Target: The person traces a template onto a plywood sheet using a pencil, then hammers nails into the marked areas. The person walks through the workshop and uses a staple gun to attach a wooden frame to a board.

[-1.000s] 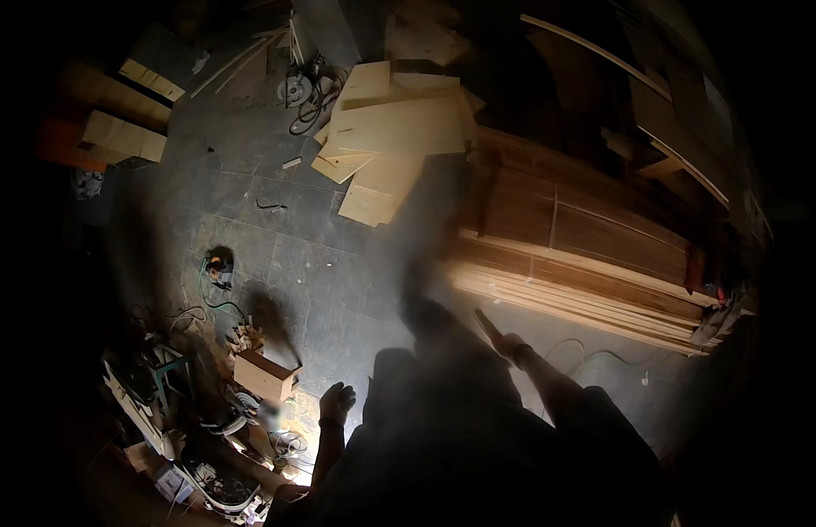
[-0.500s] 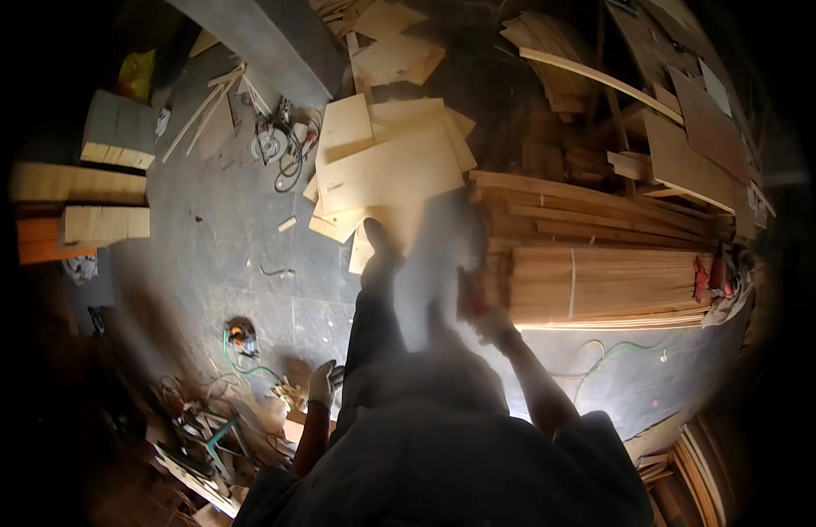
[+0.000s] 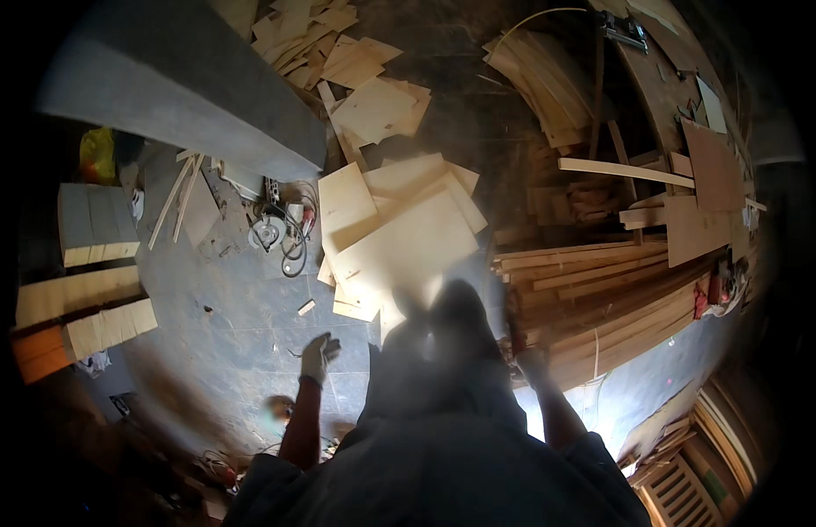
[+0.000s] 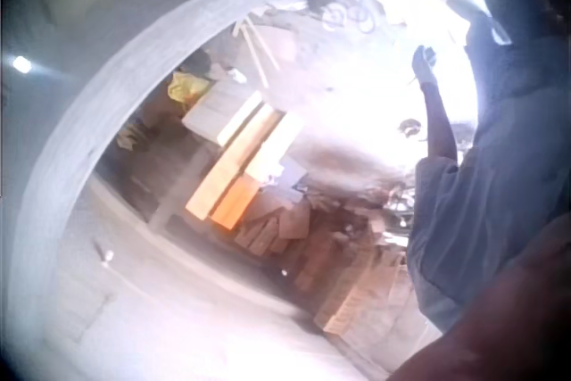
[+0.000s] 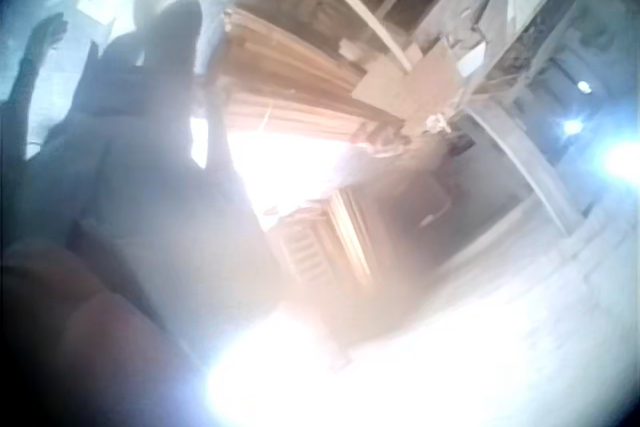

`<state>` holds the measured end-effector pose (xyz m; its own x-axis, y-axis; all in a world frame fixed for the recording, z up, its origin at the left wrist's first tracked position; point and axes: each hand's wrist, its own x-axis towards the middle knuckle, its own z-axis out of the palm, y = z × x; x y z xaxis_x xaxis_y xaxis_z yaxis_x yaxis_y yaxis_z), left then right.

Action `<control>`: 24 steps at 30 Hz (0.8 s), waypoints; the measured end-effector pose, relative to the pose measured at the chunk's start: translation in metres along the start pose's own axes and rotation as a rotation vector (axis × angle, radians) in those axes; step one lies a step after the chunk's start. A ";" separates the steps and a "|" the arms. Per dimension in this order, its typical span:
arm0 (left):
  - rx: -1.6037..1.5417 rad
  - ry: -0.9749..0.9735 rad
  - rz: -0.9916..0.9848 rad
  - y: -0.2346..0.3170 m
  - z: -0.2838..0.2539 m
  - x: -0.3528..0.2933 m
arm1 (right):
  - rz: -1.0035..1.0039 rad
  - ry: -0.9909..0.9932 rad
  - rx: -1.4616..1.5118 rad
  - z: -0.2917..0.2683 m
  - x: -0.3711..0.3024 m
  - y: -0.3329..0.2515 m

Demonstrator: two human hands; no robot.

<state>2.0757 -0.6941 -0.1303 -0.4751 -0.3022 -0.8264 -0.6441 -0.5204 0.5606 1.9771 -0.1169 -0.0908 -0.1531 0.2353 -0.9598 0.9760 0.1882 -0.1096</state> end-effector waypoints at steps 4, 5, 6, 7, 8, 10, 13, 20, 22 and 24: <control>0.185 0.014 0.071 0.137 0.019 0.067 | -0.024 0.058 0.025 0.030 -0.015 -0.072; 0.210 0.033 0.063 0.165 0.027 0.080 | -0.019 0.052 0.008 0.036 -0.009 -0.083; 0.181 0.028 0.064 0.193 0.044 0.090 | -0.014 0.053 0.000 0.040 0.007 -0.089; 0.201 0.022 0.071 0.220 0.059 0.097 | -0.005 0.049 -0.011 0.044 0.016 -0.096; 0.222 0.016 0.080 0.247 0.076 0.104 | 0.072 0.034 -0.057 0.049 0.007 -0.123; 0.286 0.009 0.103 0.282 0.101 0.120 | 0.057 0.010 -0.121 0.057 0.029 -0.142; 0.172 0.013 -0.073 0.313 0.127 0.143 | -0.031 -0.007 -0.313 0.062 0.017 -0.205; 0.567 -0.125 0.441 0.598 0.299 0.184 | 0.030 -0.070 0.080 0.028 -0.061 -0.335; 0.833 -0.093 0.699 0.616 0.298 0.199 | 0.079 0.009 0.026 0.021 -0.061 -0.367; 0.745 -0.151 0.666 0.623 0.336 0.216 | 0.110 0.030 0.085 0.020 -0.042 -0.375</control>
<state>1.3707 -0.8155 0.0579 -0.9122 -0.2180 -0.3470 -0.4059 0.3645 0.8381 1.6202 -0.2167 -0.0149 -0.0478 0.2786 -0.9592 0.9965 0.0789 -0.0268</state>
